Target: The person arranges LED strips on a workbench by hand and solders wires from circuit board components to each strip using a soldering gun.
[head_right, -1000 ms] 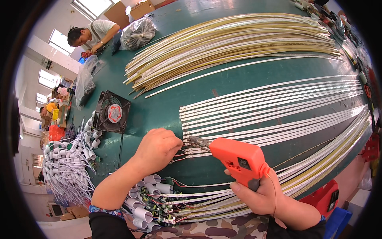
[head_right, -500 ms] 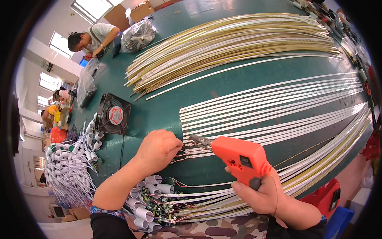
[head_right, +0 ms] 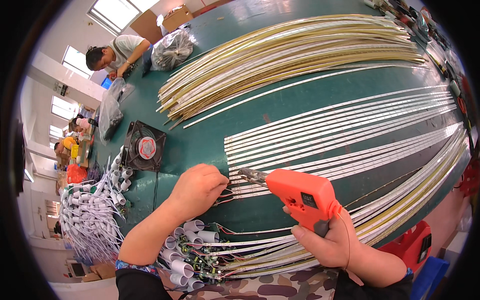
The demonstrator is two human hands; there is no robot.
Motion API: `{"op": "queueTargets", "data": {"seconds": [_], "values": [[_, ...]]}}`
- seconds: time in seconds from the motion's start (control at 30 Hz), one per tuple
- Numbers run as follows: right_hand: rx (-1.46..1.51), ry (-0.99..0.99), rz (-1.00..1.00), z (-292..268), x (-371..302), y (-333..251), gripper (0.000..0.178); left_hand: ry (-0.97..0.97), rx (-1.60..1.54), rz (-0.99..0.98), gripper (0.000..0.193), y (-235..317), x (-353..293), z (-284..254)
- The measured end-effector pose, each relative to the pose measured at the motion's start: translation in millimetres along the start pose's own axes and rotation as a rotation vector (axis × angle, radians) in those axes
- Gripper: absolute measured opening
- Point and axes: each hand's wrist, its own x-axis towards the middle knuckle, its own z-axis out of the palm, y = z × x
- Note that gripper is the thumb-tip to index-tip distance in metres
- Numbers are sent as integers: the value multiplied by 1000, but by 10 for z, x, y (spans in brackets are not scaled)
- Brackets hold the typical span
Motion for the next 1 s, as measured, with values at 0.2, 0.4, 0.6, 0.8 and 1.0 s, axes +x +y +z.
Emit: {"op": "queueTargets", "data": {"seconds": [0.2, 0.4, 0.6, 0.8, 1.0], "values": [[-45, -28, -4, -52, -13, 11, 49, -77, -85, -57, 22, -15, -65, -122], [77, 34, -14, 10, -2, -1, 52, -143, -207, -5, 24, -85, -34, -120], [9, -4, -27, -36, -14, 13, 53, -175, -231, -22, 14, -33, -6, -79], [13, 13, 15, -17, -12, -12, 55, -143, -223, -12, 10, -30, 6, -91], [-23, 12, 14, -12, -3, -13, 50, 33, -70, 122, 7, -81, -28, 21]]}}
